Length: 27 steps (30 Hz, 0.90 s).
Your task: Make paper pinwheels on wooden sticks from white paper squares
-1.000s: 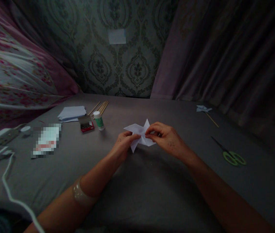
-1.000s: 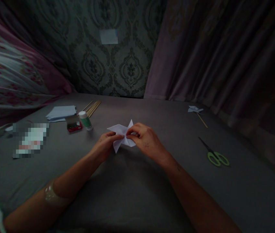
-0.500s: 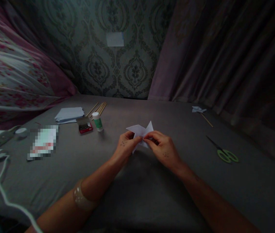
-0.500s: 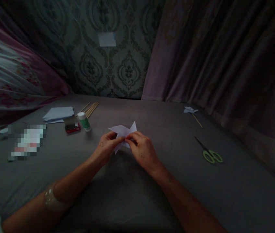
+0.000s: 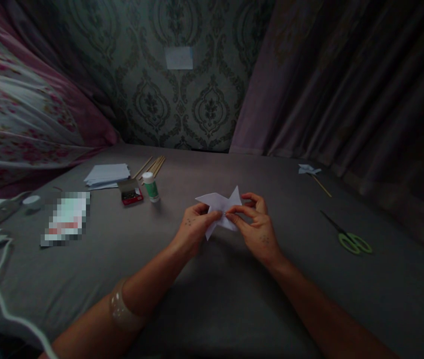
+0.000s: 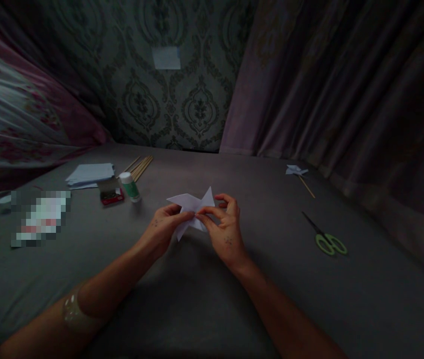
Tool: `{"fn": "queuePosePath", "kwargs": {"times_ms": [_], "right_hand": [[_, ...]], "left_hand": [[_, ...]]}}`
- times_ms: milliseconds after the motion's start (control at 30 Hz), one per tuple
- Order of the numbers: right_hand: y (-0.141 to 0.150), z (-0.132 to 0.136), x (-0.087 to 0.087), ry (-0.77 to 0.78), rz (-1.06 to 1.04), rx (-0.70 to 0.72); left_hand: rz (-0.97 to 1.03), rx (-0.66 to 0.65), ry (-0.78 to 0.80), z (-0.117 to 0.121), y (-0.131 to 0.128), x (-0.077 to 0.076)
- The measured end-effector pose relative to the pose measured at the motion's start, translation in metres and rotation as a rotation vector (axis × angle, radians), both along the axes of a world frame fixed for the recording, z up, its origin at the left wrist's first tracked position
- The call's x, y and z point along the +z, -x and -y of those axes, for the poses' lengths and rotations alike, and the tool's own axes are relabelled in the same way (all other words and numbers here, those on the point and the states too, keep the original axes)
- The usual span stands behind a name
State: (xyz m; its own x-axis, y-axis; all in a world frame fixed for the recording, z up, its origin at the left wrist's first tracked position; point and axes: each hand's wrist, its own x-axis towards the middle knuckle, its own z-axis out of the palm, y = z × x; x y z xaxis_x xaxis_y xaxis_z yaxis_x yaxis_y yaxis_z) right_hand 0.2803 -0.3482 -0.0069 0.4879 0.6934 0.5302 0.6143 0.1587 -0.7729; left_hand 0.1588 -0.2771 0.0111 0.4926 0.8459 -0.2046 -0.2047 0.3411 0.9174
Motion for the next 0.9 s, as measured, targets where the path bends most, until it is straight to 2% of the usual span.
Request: {"fn": "queuePosePath", "kwargs": {"times_ms": [100, 200, 267, 333, 433, 667, 767, 900], "right_hand": [[-0.011, 0.001, 0.009, -0.031, -0.098, 0.026], [-0.023, 0.001, 0.017, -0.042, -0.352, 0.099], [-0.027, 0.002, 0.02, 0.012, -0.504, 0.158], [-0.03, 0.003, 0.022, 0.081, -0.54, 0.189], [-0.031, 0.007, 0.023, 0.161, -0.402, 0.222], [-0.029, 0.014, 0.025, 0.215, 0.221, 0.207], [-0.027, 0.015, 0.026, 0.227, 0.336, 0.212], [-0.026, 0.015, 0.026, 0.246, 0.385, 0.211]], "left_hand": [[0.004, 0.006, 0.059, -0.003, 0.0, -0.002], [0.002, 0.012, 0.097, -0.005, 0.0, -0.002], [-0.01, 0.01, 0.116, -0.006, 0.0, -0.002], [-0.016, 0.005, 0.126, -0.007, 0.0, -0.002], [-0.016, 0.001, 0.126, -0.008, 0.0, -0.004], [-0.048, -0.083, 0.113, -0.006, 0.001, -0.003], [-0.049, -0.115, 0.084, -0.006, 0.001, -0.005], [-0.061, -0.093, 0.065, -0.007, 0.0, -0.008]]}}
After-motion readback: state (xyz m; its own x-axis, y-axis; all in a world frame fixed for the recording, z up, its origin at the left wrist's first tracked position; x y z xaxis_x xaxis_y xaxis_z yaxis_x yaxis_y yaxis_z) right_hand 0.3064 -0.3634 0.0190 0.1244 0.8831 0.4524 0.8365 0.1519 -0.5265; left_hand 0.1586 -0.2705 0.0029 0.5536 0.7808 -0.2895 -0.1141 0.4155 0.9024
